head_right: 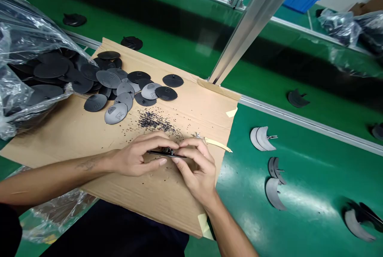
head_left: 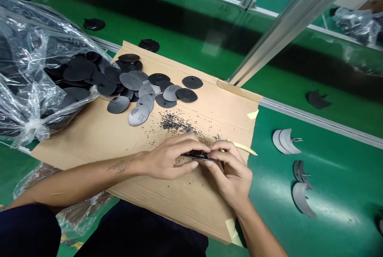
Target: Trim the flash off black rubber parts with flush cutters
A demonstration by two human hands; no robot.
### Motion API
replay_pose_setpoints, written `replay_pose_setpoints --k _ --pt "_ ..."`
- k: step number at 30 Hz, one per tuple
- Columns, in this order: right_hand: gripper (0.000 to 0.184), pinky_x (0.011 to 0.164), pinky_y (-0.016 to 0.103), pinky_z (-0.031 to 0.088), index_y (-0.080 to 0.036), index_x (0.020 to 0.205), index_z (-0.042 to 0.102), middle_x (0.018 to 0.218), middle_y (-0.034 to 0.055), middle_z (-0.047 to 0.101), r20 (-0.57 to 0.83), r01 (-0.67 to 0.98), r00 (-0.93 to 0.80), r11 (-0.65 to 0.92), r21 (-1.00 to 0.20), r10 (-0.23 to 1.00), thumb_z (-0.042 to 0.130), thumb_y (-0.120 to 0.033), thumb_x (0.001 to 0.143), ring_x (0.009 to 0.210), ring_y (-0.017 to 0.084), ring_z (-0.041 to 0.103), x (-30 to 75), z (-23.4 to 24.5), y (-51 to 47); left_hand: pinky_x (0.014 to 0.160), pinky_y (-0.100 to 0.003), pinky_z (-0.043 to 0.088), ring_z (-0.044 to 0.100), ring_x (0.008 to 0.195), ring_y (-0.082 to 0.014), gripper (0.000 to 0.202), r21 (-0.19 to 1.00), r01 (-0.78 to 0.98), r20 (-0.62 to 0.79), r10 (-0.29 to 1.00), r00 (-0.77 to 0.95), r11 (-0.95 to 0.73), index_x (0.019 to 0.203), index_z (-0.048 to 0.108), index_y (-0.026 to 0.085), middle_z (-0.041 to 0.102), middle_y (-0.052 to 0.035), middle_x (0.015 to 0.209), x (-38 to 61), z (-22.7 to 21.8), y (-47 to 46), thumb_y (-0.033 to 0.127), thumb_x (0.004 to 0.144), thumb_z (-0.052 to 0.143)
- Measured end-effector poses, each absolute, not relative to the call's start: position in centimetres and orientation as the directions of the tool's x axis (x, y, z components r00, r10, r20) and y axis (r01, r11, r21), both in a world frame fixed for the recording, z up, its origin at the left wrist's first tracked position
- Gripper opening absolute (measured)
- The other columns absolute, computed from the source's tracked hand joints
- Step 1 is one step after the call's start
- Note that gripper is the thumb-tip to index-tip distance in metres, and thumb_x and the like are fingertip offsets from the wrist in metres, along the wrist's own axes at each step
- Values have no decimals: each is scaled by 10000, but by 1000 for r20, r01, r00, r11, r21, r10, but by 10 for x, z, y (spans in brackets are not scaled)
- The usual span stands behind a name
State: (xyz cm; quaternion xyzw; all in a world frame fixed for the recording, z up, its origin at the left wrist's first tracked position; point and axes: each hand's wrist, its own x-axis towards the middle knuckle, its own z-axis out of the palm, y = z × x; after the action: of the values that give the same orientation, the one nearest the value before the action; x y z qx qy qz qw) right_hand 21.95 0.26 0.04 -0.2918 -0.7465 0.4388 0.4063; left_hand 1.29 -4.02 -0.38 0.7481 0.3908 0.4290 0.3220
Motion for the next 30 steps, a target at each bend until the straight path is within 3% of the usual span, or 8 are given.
replay_pose_setpoints --k 8,19,26,30 --pt "119 780 424 543 -263 971 710 956 51 631 425 108 -535 558 -823 730 673 -161 920 890 220 623 219 -2 2 763 -291 536 623 889 -170 282 800 334 427 864 266 -499 1165 595 191 678 -77 1006 12 -3 -38 345 934 648" --pt "160 745 409 552 -258 994 744 940 60 649 419 128 -517 551 -824 746 663 -143 919 857 218 632 215 2 -6 727 -269 550 632 810 -138 222 763 289 526 816 240 -578 1079 657 178 679 -51 908 14 -4 -36 319 910 686" --pt "237 742 409 550 -278 1050 730 923 47 662 445 110 -533 580 -807 720 644 -100 919 855 217 636 216 3 -6 799 -289 577 691 840 -148 157 692 317 591 761 267 -648 1032 680 156 738 -63 900 12 -7 -33 247 905 695" --pt "200 697 390 561 -292 1037 762 918 69 682 422 88 -534 545 -834 732 669 -155 926 831 233 660 222 -4 -3 875 -298 598 720 892 -158 153 672 395 522 779 347 -626 1028 718 182 773 -56 951 10 -9 -27 274 910 689"
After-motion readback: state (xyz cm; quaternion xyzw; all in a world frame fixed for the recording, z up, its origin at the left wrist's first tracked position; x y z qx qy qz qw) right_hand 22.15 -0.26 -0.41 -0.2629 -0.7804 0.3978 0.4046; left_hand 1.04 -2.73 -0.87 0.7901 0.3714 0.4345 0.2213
